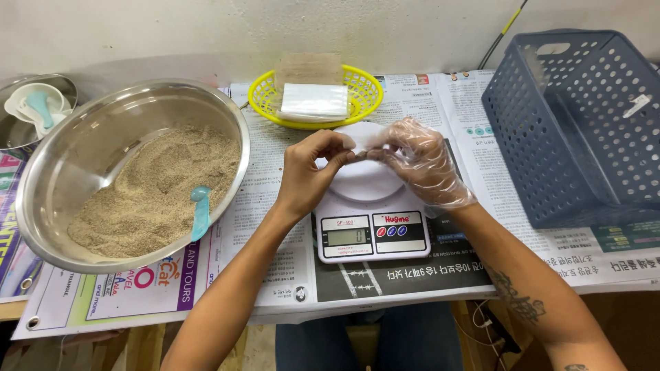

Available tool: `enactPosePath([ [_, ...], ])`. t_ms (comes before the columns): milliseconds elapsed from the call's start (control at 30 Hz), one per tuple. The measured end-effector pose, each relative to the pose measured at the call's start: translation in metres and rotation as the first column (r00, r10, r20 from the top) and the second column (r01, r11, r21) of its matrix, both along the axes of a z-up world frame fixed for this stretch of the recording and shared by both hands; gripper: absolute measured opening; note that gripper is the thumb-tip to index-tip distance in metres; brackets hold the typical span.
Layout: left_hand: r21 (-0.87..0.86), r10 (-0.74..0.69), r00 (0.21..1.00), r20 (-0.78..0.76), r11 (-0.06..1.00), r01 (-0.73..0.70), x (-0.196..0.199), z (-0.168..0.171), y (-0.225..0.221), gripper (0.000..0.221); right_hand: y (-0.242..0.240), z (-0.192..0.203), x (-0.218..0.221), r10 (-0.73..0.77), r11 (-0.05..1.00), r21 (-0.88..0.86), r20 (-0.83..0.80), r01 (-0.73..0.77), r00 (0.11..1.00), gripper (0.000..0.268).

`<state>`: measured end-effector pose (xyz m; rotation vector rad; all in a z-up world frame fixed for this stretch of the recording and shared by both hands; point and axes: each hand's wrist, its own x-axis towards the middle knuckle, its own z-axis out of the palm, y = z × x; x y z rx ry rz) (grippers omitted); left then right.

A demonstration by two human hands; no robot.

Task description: Packaging and weighing powder into small bags and placing them in a crate

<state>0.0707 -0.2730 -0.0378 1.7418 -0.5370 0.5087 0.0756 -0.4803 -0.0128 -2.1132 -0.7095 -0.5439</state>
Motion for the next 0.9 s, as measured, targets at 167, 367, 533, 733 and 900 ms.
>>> enactPosePath([
  [167, 0.08, 0.027, 0.99, 0.141, 0.996, -0.038, -0.002, 0.009, 0.004, 0.022, 0.0, 0.005, -0.003, 0.049, 0.985, 0.166, -0.024, -0.044, 0.999, 0.016],
  [367, 0.182, 0.016, 0.989, 0.148, 0.982, -0.044, 0.002, 0.0, 0.013, 0.034, -0.003, -0.008, 0.002, 0.15, 0.969, 0.227, -0.221, -0.099, 0.964, 0.013],
  [533, 0.245, -0.007, 0.993, 0.115, 0.969, -0.021, 0.006, -0.006, 0.015, 0.038, -0.003, -0.005, -0.001, 0.137, 0.962, 0.263, -0.213, -0.078, 0.968, 0.008],
  [733, 0.331, 0.041, 0.999, 0.031, 0.942, -0.049, 0.008, -0.015, 0.014, 0.025, 0.001, -0.018, 0.002, 0.171, 0.962, 0.259, -0.309, -0.09, 0.936, 0.014],
  [900, 0.268, 0.053, 0.998, 0.019, 0.962, -0.056, 0.004, -0.022, 0.007, 0.031, 0.007, -0.008, -0.009, 0.18, 0.967, 0.227, -0.28, -0.117, 0.943, 0.022],
])
